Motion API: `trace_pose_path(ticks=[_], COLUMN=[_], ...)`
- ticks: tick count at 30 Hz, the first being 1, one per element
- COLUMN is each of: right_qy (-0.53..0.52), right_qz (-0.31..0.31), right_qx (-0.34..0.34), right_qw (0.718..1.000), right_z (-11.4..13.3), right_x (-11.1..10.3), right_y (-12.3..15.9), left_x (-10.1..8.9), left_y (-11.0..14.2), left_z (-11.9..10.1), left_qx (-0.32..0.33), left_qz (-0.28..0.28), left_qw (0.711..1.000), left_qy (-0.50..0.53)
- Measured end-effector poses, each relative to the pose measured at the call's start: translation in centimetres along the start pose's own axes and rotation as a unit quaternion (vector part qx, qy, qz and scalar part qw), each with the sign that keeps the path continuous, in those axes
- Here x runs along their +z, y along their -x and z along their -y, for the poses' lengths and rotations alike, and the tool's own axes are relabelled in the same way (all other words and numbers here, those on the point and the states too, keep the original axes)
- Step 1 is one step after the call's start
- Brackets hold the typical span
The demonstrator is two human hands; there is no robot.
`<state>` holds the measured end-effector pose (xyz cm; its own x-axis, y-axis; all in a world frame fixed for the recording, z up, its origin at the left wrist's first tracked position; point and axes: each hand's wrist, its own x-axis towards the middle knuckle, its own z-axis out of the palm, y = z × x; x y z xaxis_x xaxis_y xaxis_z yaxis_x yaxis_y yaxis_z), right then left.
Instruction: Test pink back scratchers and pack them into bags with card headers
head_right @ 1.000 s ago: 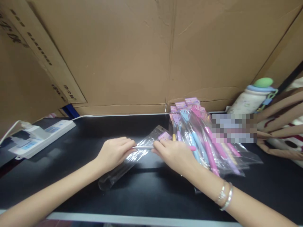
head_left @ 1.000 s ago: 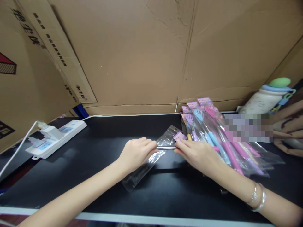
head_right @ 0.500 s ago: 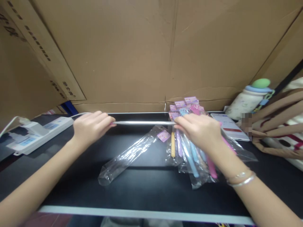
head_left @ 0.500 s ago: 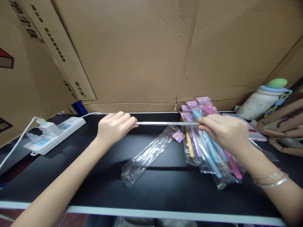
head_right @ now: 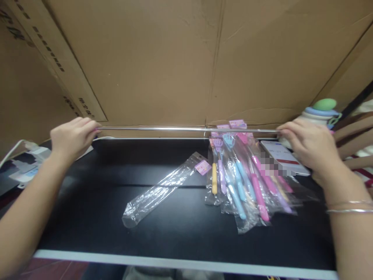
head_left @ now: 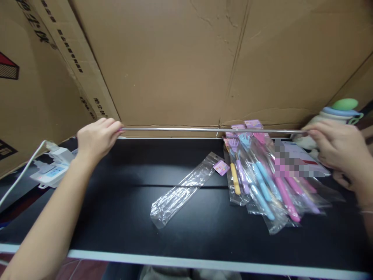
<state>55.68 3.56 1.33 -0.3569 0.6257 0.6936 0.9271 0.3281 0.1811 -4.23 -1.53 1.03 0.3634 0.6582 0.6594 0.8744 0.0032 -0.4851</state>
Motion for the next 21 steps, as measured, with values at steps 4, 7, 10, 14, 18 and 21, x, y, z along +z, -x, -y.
trace_pose_path(ticks=[4,7,10,14,18,21], right_qy=[-0.032,-0.034,-0.026,0.025,0.038,0.029], right_qz=[0.032,0.041,0.032,-0.032,-0.094,-0.123], right_qx=[0.042,0.061,0.088,0.135,0.156,0.180], right_qw=[0.998,0.997,0.995,0.990,0.983,0.976], right_z=[-2.5,-2.6,-1.9,-0.7,0.2,0.3], right_x=[-0.2,-0.4,-0.6,-0.6,-0.4,0.1], right_y=[1.1,1.3,1.2,1.2,1.4,1.4], left_x=[1.2,1.4,1.1,0.4,0.6,1.0], left_y=[1.2,1.2,1.0,0.9,1.0,1.1], left_z=[2.0,2.0,1.4,0.9,0.3,-0.2], left_qx=[-0.021,-0.028,-0.034,-0.086,-0.135,-0.109], left_qz=[0.031,0.038,0.044,0.031,0.005,0.017], left_qw=[0.999,0.999,0.997,0.995,0.990,0.991], left_qy=[0.000,0.015,0.045,0.045,0.048,0.075])
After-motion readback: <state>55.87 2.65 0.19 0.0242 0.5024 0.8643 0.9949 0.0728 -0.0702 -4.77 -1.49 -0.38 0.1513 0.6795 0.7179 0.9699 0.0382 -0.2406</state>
